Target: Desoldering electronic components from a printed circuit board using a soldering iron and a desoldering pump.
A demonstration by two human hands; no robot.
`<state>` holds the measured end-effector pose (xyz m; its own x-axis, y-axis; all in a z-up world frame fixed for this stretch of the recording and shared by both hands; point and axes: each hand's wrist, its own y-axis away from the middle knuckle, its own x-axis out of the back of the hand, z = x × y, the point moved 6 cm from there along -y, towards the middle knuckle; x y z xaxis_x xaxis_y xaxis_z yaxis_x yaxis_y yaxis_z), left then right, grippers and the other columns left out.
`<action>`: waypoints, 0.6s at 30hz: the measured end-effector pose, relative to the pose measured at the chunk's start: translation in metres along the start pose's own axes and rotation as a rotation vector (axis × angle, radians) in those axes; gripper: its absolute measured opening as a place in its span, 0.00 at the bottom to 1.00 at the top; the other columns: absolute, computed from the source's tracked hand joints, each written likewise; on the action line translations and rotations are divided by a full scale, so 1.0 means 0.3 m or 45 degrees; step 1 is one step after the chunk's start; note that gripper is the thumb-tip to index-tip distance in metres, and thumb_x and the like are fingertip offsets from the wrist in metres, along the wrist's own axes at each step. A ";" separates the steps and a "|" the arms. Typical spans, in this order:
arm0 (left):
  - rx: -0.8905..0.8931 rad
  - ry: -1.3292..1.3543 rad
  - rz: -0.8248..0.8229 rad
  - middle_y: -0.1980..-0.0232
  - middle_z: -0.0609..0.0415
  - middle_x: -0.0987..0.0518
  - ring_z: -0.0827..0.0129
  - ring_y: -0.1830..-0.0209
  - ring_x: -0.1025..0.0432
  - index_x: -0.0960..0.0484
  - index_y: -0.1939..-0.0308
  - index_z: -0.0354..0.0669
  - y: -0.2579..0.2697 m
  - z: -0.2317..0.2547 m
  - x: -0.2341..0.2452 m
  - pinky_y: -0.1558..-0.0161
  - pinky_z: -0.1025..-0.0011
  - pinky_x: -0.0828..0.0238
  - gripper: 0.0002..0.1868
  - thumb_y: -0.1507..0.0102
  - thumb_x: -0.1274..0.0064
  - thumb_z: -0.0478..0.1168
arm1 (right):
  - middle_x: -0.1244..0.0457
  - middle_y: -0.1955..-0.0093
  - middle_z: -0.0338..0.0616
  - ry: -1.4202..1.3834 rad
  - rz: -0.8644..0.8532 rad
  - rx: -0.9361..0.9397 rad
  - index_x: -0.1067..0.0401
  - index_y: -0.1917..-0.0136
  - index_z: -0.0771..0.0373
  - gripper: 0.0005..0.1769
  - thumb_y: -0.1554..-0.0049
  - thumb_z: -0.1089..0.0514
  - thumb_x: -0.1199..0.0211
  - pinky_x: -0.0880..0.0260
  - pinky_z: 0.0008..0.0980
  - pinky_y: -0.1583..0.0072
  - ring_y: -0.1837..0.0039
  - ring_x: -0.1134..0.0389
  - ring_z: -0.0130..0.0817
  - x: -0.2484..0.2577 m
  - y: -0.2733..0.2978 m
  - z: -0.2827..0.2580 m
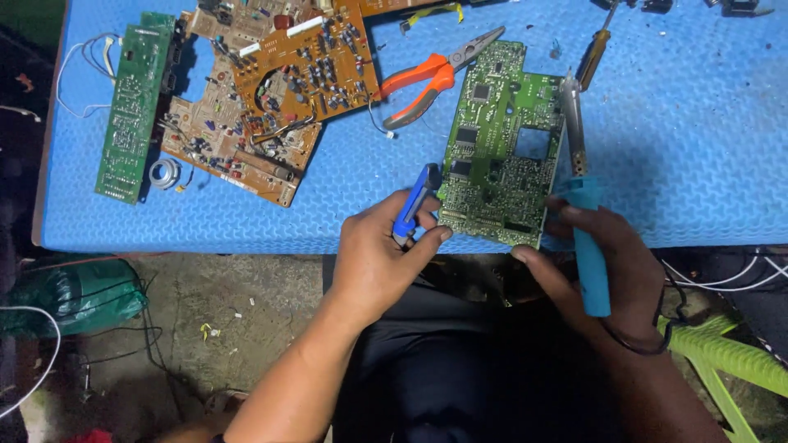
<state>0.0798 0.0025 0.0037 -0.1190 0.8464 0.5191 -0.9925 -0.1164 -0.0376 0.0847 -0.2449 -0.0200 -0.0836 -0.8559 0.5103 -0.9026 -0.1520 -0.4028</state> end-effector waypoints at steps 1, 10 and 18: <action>-0.006 -0.001 -0.004 0.66 0.73 0.20 0.79 0.76 0.33 0.16 0.56 0.53 -0.002 0.003 0.000 0.64 0.76 0.31 0.10 0.41 0.35 0.43 | 0.31 0.36 0.52 0.001 0.007 0.000 0.35 0.36 0.60 0.34 0.50 0.61 0.19 0.25 0.32 0.39 0.44 0.25 0.37 0.011 -0.002 -0.019; -0.165 -0.015 -0.032 0.61 0.69 0.16 0.77 0.66 0.22 0.18 0.60 0.52 0.010 0.047 -0.054 0.59 0.74 0.27 0.07 0.40 0.36 0.40 | 0.33 0.51 0.64 -0.344 0.475 -0.028 0.37 0.36 0.68 0.12 0.29 0.59 0.45 0.24 0.42 0.42 0.51 0.27 0.47 0.185 0.105 0.133; -0.359 0.059 -0.146 0.63 0.63 0.17 0.69 0.67 0.20 0.21 0.57 0.48 -0.006 0.116 -0.147 0.61 0.71 0.27 0.07 0.36 0.39 0.41 | 0.40 0.61 0.64 -0.456 0.428 -0.202 0.44 0.31 0.77 0.25 0.30 0.52 0.55 0.26 0.43 0.49 0.59 0.32 0.52 0.328 0.164 0.176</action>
<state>0.0878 -0.0526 0.0105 -0.0004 0.8692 0.4945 -0.9676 0.1246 -0.2197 0.0545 -0.3627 -0.0298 -0.2553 -0.9644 0.0688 -0.9061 0.2139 -0.3651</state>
